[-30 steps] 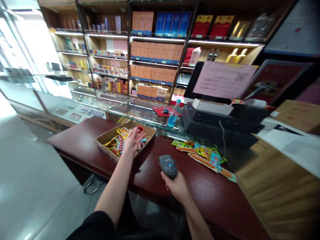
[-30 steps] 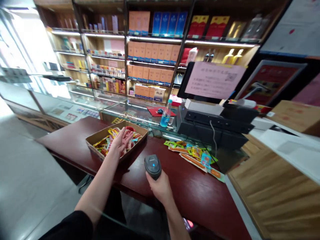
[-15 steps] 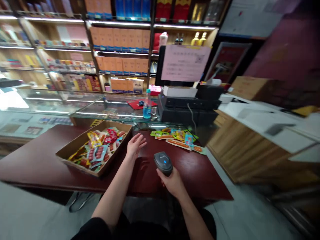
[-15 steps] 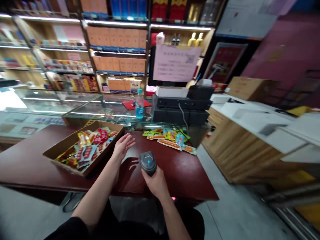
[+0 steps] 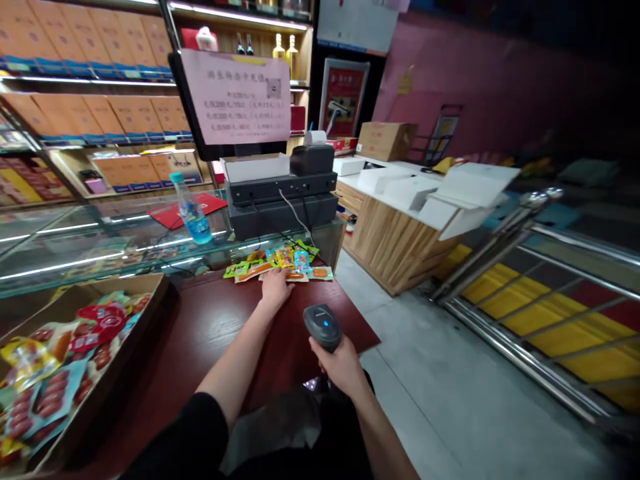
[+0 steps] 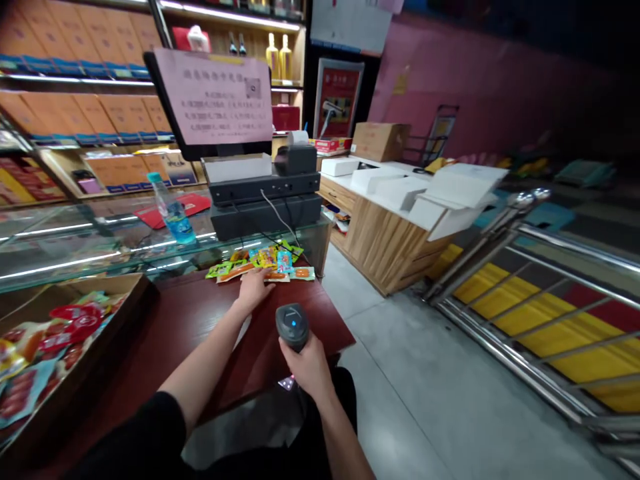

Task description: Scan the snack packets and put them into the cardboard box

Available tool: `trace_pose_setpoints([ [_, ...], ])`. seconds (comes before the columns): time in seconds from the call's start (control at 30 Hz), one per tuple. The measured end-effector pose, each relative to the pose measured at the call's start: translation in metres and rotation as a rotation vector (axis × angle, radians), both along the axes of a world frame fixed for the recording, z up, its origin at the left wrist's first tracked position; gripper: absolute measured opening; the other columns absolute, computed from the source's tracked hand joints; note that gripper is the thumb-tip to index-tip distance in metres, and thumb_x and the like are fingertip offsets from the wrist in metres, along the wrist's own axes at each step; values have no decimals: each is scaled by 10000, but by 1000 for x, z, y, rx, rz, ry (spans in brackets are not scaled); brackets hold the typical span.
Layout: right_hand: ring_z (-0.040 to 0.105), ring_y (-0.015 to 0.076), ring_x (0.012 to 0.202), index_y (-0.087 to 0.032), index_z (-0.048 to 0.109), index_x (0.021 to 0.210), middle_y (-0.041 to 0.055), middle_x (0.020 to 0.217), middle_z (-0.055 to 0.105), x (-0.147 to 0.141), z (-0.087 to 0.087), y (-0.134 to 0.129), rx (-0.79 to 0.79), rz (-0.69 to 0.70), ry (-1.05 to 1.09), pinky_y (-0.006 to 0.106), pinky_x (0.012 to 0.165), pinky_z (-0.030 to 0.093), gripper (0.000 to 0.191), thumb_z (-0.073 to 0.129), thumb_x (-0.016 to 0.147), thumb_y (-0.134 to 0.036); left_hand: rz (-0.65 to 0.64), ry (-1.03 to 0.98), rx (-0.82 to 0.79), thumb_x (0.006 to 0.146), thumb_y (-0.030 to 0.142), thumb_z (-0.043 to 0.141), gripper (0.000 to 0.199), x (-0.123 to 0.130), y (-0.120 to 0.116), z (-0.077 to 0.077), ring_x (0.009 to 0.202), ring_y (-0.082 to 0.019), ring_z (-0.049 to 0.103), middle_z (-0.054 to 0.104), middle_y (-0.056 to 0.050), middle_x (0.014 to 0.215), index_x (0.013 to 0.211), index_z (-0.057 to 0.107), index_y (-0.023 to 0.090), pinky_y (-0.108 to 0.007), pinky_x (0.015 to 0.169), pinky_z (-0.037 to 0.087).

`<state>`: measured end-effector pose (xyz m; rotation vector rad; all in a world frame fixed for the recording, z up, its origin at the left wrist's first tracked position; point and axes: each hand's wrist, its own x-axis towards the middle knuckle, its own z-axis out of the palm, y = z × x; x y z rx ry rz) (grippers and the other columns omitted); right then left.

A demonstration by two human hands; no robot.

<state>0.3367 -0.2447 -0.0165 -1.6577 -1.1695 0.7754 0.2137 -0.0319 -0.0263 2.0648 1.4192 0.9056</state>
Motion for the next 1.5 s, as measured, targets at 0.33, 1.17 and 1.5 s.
trace_pose_setpoints([
  [0.33,688,235,548,-164,730,824,53,523,663,11,-2,-9,-2,-13,-5,270,489,512,318,661,798,-473,2,398,83,852,145,584,400,-3,-13,-10,1132,-340,585,682,-179,1084,1230,680,233,-425,1018,368],
  [1.17,595,180,441,-173,659,710,30,477,615,-136,38,34,103,472,-28,255,462,459,314,674,780,-479,373,-1567,-388,807,168,753,168,-226,-94,35,826,-196,728,732,-72,929,931,647,129,-476,876,595],
  [1.5,670,222,544,-156,713,818,63,546,671,-140,28,30,135,449,-135,261,480,485,333,659,789,-483,401,-1587,-352,865,190,700,113,-224,-95,33,678,-137,706,716,-51,826,924,625,131,-371,782,620],
])
